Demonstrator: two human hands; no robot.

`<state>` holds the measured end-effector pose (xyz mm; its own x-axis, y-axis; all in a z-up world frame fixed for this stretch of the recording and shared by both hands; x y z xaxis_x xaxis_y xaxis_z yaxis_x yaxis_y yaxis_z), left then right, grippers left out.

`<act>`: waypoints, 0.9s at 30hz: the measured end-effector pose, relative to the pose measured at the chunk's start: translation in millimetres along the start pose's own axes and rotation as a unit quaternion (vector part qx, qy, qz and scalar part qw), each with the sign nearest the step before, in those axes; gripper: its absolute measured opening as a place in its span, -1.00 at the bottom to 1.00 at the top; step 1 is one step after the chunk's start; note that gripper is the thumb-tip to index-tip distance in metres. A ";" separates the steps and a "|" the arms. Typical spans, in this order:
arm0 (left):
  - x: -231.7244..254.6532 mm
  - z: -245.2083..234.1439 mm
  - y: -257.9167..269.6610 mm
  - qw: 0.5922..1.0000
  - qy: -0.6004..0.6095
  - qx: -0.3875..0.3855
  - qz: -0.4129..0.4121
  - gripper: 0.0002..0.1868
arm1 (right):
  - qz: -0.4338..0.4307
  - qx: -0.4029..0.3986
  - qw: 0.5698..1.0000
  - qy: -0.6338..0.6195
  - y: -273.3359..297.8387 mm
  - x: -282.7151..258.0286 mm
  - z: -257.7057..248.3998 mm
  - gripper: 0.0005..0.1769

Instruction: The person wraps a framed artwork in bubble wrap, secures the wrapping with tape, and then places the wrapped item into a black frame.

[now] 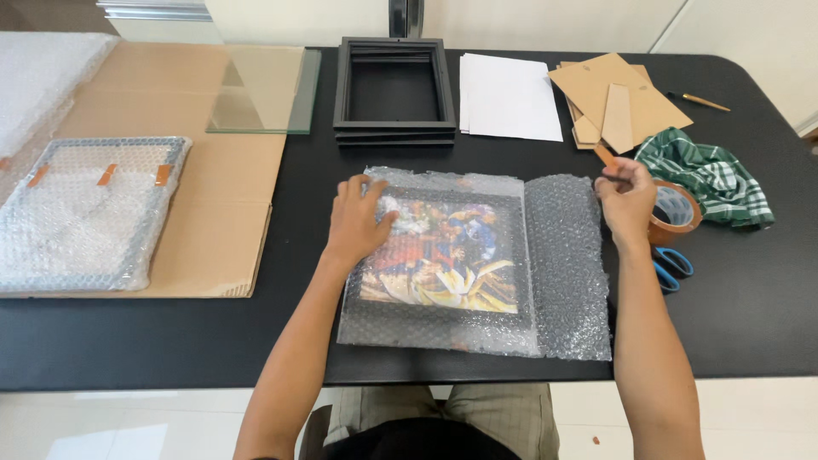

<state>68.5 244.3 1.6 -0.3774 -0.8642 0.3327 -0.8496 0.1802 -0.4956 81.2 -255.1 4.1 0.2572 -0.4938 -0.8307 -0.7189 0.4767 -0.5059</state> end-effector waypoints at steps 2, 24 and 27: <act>-10.8 0.5 1.5 0.998 0.004 -0.011 -0.054 -0.33 | -0.058 0.018 0.998 0.018 3.7 -31.3 -3.8 -0.50; -28.6 -20.6 23.3 0.969 0.072 -0.046 -0.231 -0.71 | 0.071 -0.257 0.929 0.256 96.4 -116.0 61.4 -0.07; -16.3 -41.5 28.6 0.973 0.077 -0.029 -0.216 -0.64 | 0.070 -0.258 0.925 0.270 97.7 -130.9 62.6 -0.04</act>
<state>35.0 283.0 15.3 -0.0281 -0.7857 0.6179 -0.9586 -0.1541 -0.2395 17.7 -98.4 48.8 -0.1212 -0.8116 -0.5716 -0.9694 0.2207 -0.1078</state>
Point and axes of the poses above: each hand's wrist, its own y-axis away from the middle knuckle, its own z-axis out of the palm, x = y × z, the point moved 5 cm from there along -y, towards the middle knuckle, and after that the axes turned 4 degrees about x, right-handed, at the moved point
